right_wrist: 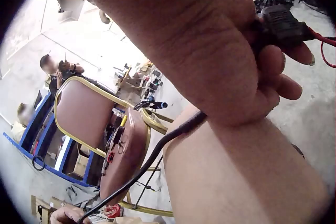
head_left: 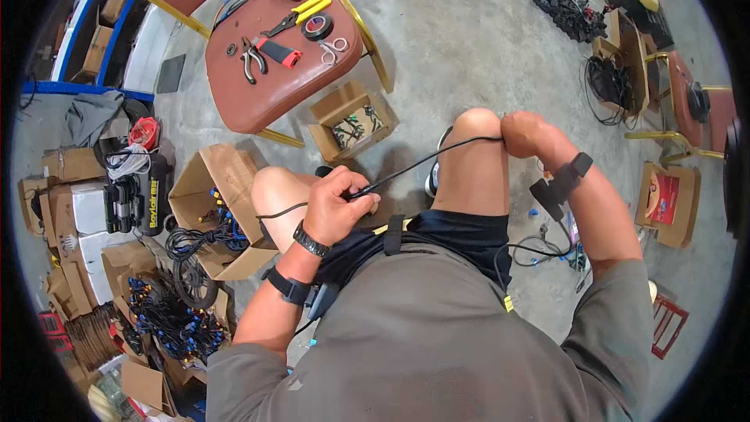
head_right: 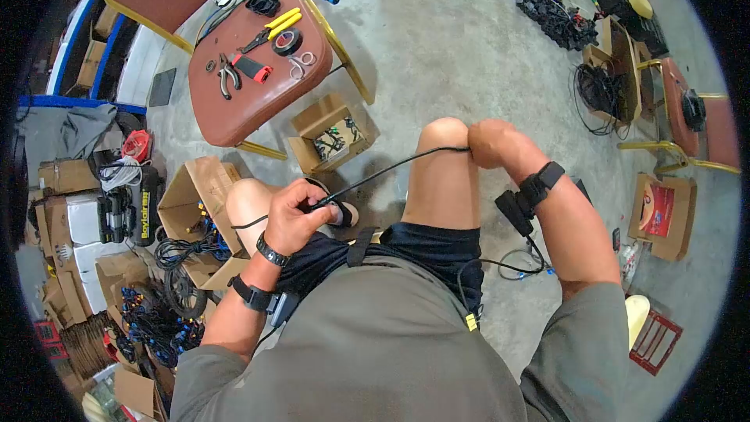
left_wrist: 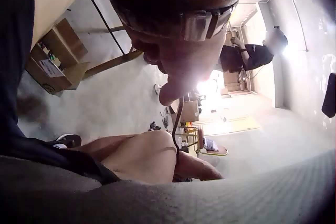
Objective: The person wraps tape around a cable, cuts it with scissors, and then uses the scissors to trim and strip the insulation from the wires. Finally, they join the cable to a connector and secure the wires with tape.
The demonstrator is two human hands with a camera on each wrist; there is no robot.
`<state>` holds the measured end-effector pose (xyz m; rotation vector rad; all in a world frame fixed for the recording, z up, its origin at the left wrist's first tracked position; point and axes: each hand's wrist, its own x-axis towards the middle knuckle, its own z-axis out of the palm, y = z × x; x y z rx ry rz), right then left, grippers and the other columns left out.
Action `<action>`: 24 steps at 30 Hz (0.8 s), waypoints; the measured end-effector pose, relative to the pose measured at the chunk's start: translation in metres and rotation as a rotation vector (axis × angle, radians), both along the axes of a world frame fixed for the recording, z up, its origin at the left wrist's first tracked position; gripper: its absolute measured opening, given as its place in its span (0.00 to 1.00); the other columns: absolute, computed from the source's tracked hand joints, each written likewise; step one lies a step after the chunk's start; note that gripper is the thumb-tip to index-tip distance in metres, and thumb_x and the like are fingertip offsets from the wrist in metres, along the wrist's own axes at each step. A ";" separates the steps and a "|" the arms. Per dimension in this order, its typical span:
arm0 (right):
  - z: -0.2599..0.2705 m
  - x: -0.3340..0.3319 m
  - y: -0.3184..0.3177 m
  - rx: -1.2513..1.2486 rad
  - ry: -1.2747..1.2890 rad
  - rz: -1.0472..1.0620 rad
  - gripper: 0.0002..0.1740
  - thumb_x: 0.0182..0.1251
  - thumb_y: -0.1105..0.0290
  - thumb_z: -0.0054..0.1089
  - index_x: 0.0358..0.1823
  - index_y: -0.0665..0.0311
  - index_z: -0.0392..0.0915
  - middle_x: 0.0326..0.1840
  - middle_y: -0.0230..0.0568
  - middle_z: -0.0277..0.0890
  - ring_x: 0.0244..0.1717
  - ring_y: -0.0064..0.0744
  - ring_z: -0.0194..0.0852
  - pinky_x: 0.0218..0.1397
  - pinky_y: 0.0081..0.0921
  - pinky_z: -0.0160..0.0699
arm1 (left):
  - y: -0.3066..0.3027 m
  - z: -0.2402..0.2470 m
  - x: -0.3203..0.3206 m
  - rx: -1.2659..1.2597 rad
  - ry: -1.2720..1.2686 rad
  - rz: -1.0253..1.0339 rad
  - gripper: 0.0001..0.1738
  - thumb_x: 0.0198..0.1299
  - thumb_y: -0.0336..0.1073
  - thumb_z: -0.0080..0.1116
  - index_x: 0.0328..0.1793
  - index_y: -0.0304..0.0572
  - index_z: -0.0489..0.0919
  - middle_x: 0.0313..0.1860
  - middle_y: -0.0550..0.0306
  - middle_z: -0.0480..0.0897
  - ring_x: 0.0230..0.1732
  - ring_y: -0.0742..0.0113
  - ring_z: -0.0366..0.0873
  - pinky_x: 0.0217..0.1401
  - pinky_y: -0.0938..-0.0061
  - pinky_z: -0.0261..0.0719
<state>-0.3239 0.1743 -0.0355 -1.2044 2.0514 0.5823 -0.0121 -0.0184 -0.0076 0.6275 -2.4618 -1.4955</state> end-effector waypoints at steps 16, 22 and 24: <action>-0.004 0.005 0.003 -0.050 0.018 0.017 0.09 0.56 0.69 0.56 0.32 0.63 0.84 0.39 0.50 0.83 0.43 0.46 0.83 0.43 0.38 0.82 | 0.010 0.001 0.008 -0.304 0.100 0.022 0.11 0.45 0.31 0.72 0.30 0.40 0.78 0.24 0.56 0.74 0.23 0.60 0.74 0.23 0.70 0.72; 0.004 0.006 -0.007 -0.001 0.033 -0.063 0.10 0.57 0.69 0.56 0.35 0.64 0.84 0.41 0.50 0.83 0.45 0.46 0.82 0.44 0.39 0.82 | 0.003 -0.002 0.004 -0.296 0.127 -0.005 0.11 0.45 0.32 0.73 0.30 0.40 0.79 0.24 0.56 0.75 0.21 0.60 0.74 0.22 0.70 0.71; 0.003 0.006 -0.006 -0.011 0.034 -0.047 0.10 0.58 0.69 0.56 0.35 0.64 0.84 0.41 0.50 0.83 0.45 0.47 0.82 0.45 0.38 0.82 | 0.004 -0.002 0.005 -0.289 0.150 -0.024 0.11 0.45 0.32 0.73 0.30 0.39 0.79 0.24 0.56 0.75 0.21 0.60 0.74 0.22 0.70 0.71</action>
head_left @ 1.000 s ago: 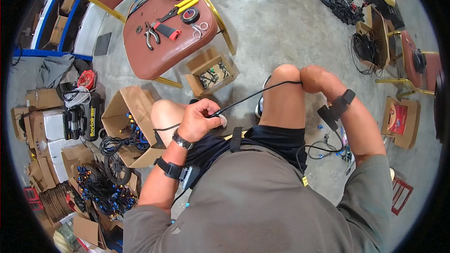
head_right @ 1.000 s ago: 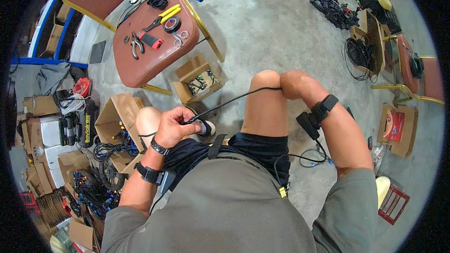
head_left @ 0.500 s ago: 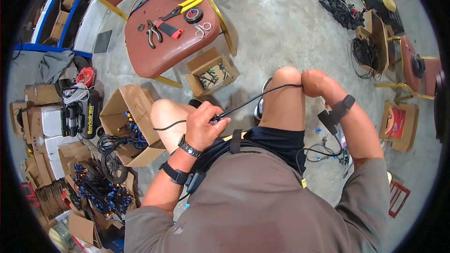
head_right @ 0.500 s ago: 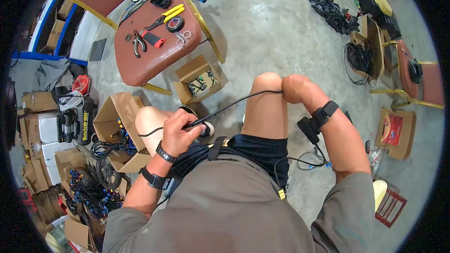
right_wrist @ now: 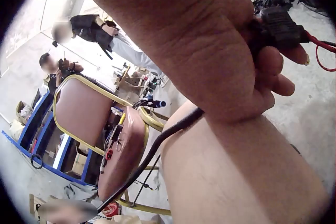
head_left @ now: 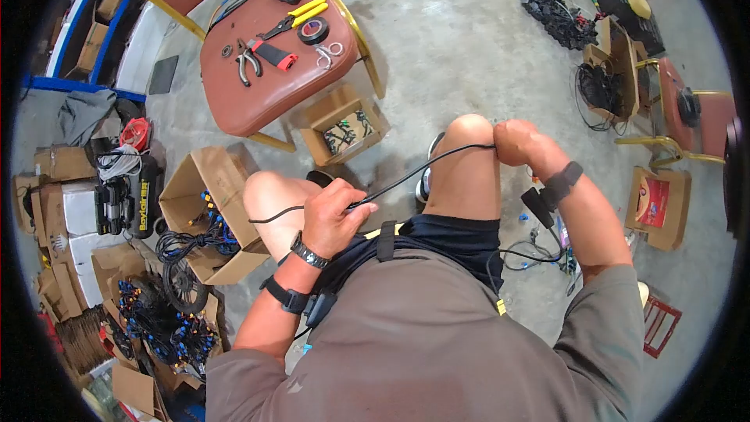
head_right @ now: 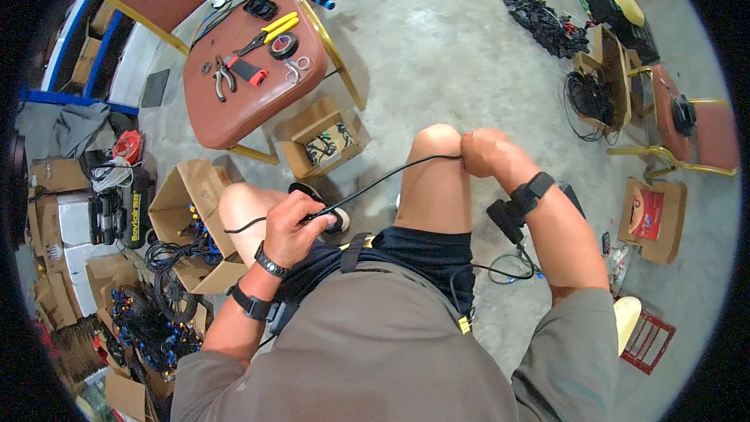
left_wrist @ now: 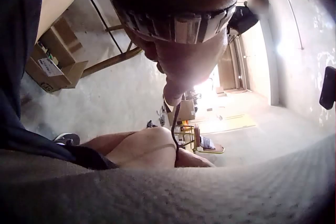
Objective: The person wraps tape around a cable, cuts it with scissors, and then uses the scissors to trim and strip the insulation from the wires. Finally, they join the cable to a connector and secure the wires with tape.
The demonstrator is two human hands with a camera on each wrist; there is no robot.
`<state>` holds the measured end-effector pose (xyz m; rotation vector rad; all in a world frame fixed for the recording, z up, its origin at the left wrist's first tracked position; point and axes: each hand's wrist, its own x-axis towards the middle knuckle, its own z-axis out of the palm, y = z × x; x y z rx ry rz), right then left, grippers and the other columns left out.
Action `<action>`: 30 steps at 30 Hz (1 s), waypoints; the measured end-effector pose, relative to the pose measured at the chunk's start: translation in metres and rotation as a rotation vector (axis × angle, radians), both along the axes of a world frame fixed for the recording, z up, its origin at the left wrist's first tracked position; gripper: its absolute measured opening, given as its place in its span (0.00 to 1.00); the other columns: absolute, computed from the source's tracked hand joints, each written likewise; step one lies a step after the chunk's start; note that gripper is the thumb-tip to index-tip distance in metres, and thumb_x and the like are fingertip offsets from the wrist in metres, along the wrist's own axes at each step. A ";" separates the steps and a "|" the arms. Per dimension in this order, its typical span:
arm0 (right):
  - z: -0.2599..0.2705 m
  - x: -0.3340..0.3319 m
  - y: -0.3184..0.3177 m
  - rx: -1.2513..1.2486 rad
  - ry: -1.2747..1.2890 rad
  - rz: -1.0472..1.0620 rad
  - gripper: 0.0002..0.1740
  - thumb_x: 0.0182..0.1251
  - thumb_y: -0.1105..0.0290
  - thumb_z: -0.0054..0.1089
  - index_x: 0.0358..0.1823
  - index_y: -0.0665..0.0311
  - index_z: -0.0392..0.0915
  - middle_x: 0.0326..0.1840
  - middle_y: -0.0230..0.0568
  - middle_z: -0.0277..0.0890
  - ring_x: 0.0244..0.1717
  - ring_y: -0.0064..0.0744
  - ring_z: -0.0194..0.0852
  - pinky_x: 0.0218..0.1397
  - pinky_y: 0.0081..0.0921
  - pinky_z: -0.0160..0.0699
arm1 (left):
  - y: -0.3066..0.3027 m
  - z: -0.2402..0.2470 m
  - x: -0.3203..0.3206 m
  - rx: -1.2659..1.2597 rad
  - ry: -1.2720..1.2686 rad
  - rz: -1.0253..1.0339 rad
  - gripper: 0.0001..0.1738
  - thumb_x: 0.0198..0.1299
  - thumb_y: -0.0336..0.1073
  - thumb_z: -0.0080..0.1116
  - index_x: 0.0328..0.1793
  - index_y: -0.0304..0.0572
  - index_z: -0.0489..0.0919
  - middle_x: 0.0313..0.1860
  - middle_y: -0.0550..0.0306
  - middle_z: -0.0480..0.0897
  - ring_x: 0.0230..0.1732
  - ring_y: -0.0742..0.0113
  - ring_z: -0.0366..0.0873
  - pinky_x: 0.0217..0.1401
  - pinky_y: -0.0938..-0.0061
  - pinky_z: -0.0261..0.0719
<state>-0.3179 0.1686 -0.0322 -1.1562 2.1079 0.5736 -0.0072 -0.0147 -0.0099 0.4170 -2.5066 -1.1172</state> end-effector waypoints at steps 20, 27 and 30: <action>-0.003 0.007 0.009 -0.148 0.002 -0.072 0.08 0.56 0.69 0.58 0.29 0.67 0.82 0.28 0.53 0.82 0.34 0.47 0.84 0.36 0.39 0.83 | -0.012 -0.014 0.012 0.352 -0.168 -0.185 0.09 0.56 0.34 0.67 0.31 0.36 0.82 0.22 0.55 0.78 0.23 0.67 0.75 0.28 0.74 0.72; 0.009 0.011 0.010 -0.207 -0.044 -0.175 0.09 0.55 0.71 0.59 0.33 0.69 0.80 0.34 0.55 0.82 0.38 0.49 0.83 0.39 0.39 0.82 | -0.016 -0.025 0.019 0.380 -0.302 -0.071 0.13 0.56 0.39 0.69 0.38 0.37 0.83 0.23 0.56 0.79 0.23 0.68 0.75 0.28 0.74 0.73; -0.008 0.006 0.020 -0.177 -0.048 -0.188 0.09 0.55 0.71 0.59 0.35 0.70 0.79 0.37 0.57 0.82 0.42 0.51 0.82 0.43 0.40 0.81 | -0.035 -0.005 0.035 0.216 -0.326 -0.029 0.16 0.51 0.38 0.72 0.41 0.38 0.82 0.22 0.57 0.79 0.22 0.69 0.75 0.28 0.76 0.74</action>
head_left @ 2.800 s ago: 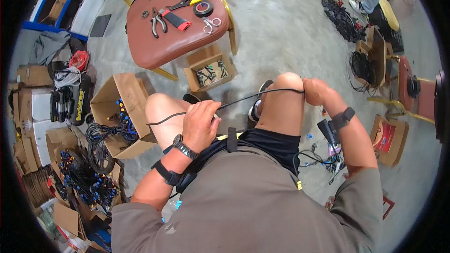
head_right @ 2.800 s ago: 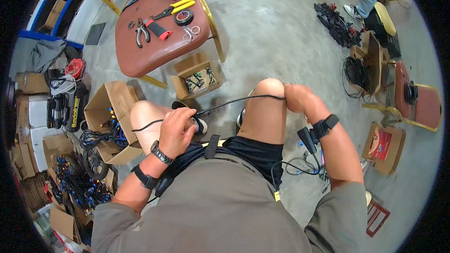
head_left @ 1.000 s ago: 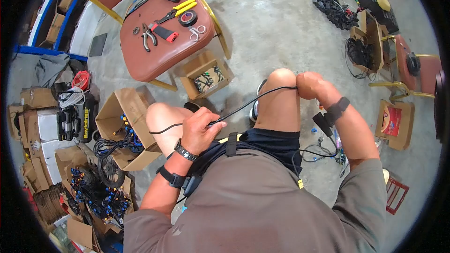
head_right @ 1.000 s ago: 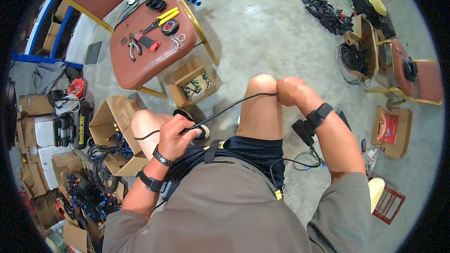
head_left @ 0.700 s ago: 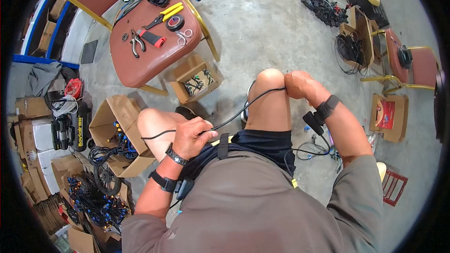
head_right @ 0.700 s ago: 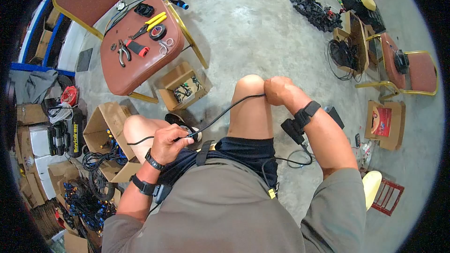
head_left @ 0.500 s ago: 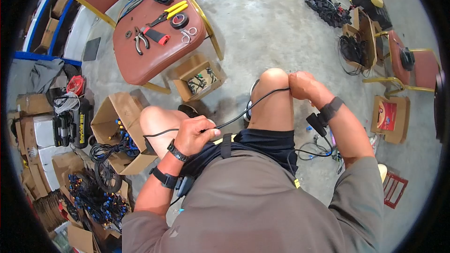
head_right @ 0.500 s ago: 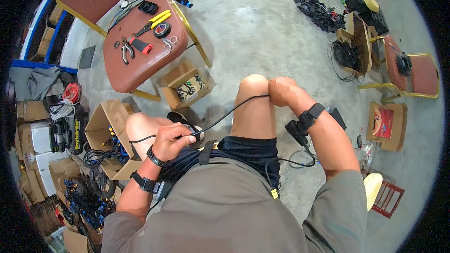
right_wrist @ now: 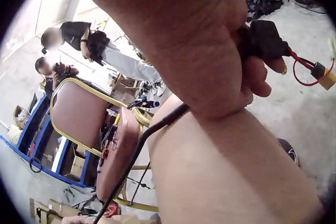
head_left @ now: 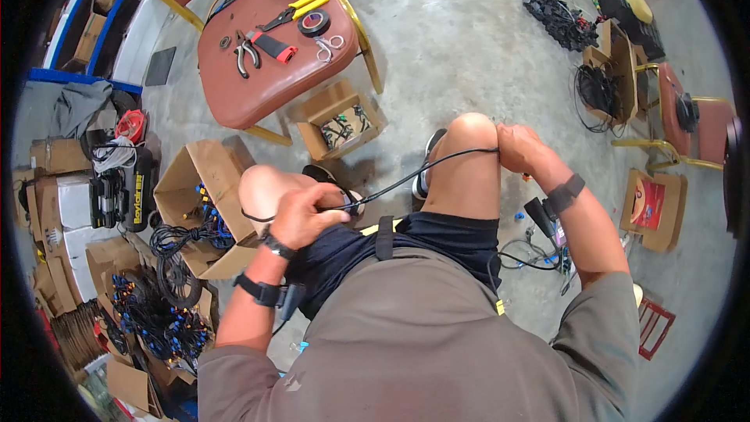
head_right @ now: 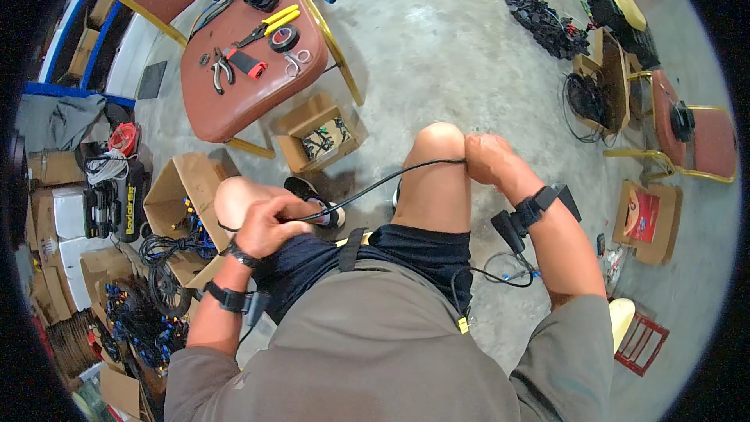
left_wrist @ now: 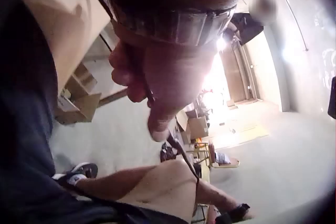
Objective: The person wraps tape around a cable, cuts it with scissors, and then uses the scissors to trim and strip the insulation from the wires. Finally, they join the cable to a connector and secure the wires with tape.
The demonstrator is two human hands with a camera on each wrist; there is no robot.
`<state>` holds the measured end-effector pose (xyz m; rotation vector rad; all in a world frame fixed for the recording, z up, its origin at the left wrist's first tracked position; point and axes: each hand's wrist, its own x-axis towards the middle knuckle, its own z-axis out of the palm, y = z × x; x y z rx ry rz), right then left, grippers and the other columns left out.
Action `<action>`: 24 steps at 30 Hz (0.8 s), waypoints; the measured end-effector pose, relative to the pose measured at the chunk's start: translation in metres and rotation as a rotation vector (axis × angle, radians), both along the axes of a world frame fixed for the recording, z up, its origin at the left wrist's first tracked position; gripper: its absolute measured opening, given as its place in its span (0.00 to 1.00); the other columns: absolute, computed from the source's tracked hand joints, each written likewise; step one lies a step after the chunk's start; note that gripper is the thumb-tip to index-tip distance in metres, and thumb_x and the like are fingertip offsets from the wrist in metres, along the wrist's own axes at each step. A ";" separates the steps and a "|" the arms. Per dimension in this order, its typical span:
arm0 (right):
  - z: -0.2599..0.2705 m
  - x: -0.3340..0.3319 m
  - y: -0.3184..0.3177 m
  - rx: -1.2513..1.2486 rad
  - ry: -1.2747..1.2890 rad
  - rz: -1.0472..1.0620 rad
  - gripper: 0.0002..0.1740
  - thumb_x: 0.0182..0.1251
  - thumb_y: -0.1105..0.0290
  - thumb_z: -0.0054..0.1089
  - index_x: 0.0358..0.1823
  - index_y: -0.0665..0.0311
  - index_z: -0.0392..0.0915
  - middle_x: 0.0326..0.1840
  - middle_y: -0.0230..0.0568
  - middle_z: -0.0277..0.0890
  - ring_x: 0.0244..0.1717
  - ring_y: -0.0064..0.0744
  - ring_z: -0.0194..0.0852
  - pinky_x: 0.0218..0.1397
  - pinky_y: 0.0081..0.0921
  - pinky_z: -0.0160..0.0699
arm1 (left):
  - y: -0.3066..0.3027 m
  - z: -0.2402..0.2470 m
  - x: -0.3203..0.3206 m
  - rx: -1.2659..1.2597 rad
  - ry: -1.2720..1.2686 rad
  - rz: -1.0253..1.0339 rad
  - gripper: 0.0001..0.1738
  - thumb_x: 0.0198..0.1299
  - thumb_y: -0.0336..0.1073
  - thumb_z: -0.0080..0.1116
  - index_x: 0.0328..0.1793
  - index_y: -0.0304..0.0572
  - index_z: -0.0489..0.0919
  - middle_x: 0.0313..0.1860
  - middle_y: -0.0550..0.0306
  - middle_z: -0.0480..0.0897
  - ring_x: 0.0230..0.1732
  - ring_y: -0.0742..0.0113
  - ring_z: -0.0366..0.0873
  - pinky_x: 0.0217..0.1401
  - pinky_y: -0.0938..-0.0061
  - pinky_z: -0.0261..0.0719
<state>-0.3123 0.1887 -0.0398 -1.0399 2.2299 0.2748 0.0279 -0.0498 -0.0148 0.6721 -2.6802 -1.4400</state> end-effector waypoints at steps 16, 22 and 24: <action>-0.018 -0.024 0.011 -0.114 0.012 0.169 0.16 0.51 0.77 0.59 0.43 0.70 0.71 0.34 0.57 0.80 0.42 0.58 0.80 0.44 0.45 0.78 | -0.111 -0.002 0.130 -0.415 -0.443 0.242 0.02 0.49 0.26 0.60 0.29 0.41 0.79 0.26 0.47 0.81 0.29 0.44 0.80 0.32 0.61 0.77; -0.026 -0.029 0.032 -0.197 0.011 0.101 0.17 0.51 0.77 0.58 0.45 0.68 0.70 0.35 0.59 0.80 0.41 0.58 0.79 0.43 0.46 0.78 | -0.108 -0.009 0.140 -0.575 -0.384 0.199 0.08 0.49 0.20 0.53 0.35 0.39 0.74 0.34 0.46 0.77 0.37 0.43 0.77 0.38 0.57 0.75; -0.029 -0.027 0.030 -0.213 -0.007 0.087 0.18 0.51 0.76 0.59 0.45 0.68 0.70 0.35 0.58 0.80 0.41 0.59 0.79 0.43 0.46 0.78 | -0.114 -0.028 0.148 -0.580 -0.343 0.196 0.09 0.49 0.20 0.53 0.36 0.39 0.75 0.35 0.45 0.78 0.36 0.45 0.78 0.37 0.60 0.75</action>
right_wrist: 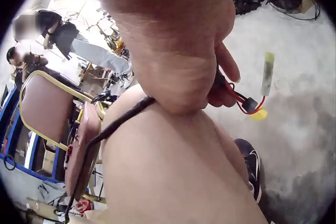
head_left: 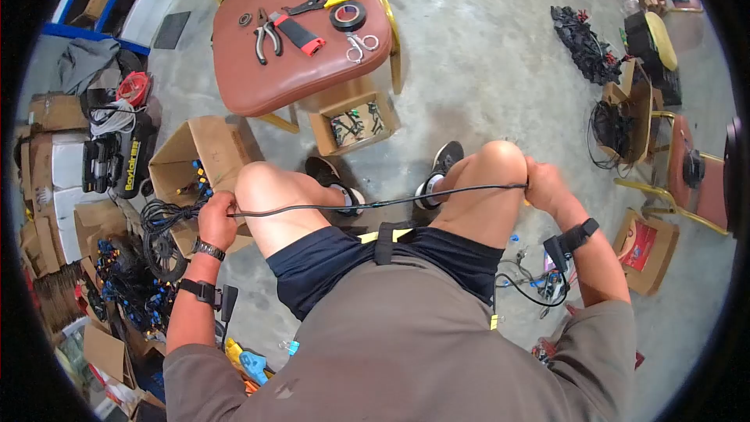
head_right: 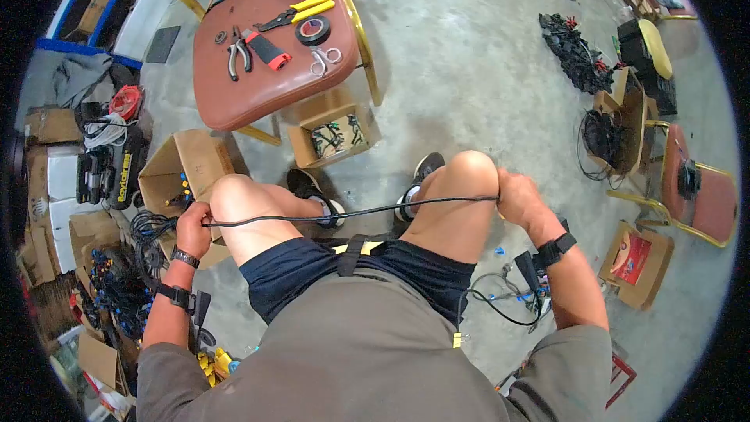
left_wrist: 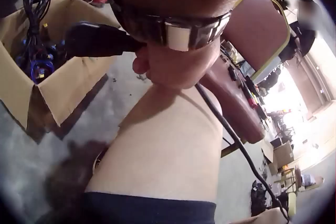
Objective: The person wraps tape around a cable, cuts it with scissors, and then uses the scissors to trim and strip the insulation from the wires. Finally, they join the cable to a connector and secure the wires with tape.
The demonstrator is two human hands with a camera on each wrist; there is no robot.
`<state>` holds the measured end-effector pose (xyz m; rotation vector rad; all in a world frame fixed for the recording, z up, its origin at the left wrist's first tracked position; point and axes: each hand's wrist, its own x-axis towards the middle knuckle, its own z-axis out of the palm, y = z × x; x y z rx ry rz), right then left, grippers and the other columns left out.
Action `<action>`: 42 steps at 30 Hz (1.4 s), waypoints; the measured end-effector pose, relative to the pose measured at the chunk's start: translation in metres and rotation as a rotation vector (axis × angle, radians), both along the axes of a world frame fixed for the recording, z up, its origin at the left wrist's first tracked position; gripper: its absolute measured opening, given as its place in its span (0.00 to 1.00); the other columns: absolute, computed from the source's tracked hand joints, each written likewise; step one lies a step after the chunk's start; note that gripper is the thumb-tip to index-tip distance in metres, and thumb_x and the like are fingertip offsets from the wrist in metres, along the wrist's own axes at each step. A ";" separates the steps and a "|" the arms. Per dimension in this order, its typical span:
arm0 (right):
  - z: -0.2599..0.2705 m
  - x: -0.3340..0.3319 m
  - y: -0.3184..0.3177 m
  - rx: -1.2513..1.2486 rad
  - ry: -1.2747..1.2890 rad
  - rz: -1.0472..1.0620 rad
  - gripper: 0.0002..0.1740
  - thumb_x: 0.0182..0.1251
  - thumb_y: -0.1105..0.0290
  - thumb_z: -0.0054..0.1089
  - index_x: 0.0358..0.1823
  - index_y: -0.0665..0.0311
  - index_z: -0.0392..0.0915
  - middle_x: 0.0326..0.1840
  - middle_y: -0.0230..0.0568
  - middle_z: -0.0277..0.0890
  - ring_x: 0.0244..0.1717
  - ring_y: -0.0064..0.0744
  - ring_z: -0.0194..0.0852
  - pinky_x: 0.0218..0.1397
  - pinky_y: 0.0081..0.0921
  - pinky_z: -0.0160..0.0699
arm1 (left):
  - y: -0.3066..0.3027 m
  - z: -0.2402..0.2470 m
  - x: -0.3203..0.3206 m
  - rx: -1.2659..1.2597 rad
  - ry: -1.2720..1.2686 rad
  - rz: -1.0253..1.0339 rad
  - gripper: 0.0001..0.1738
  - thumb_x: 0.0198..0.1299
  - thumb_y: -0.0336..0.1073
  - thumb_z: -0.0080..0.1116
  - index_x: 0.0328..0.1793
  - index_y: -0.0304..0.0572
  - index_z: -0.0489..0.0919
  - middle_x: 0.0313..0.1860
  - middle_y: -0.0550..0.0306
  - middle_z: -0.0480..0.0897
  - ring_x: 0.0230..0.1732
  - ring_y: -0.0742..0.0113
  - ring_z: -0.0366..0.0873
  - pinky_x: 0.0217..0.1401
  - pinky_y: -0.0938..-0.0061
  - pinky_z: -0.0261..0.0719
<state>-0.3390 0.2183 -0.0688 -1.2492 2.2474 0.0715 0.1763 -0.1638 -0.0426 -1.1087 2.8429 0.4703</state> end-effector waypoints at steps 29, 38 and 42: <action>-0.031 0.005 0.008 -0.142 -0.241 -0.146 0.28 0.55 0.62 0.67 0.59 0.57 0.72 0.55 0.47 0.77 0.53 0.53 0.76 0.53 0.38 0.76 | -0.008 -0.091 0.028 0.015 -0.216 0.263 0.14 0.45 0.43 0.65 0.30 0.39 0.84 0.29 0.37 0.82 0.32 0.40 0.81 0.34 0.55 0.80; -0.034 0.003 0.004 -0.220 -0.342 -0.256 0.32 0.53 0.63 0.70 0.60 0.59 0.71 0.54 0.49 0.78 0.55 0.52 0.77 0.55 0.35 0.77 | -0.009 -0.081 0.017 0.097 -0.276 0.224 0.11 0.47 0.40 0.62 0.30 0.39 0.84 0.30 0.39 0.82 0.34 0.39 0.80 0.35 0.55 0.78; -0.025 0.006 -0.009 -0.077 -0.319 -0.302 0.31 0.54 0.63 0.70 0.61 0.59 0.71 0.56 0.50 0.76 0.56 0.51 0.76 0.56 0.35 0.76 | -0.013 -0.089 0.024 0.087 -0.277 0.162 0.11 0.50 0.39 0.60 0.31 0.40 0.84 0.31 0.40 0.83 0.35 0.41 0.81 0.36 0.56 0.78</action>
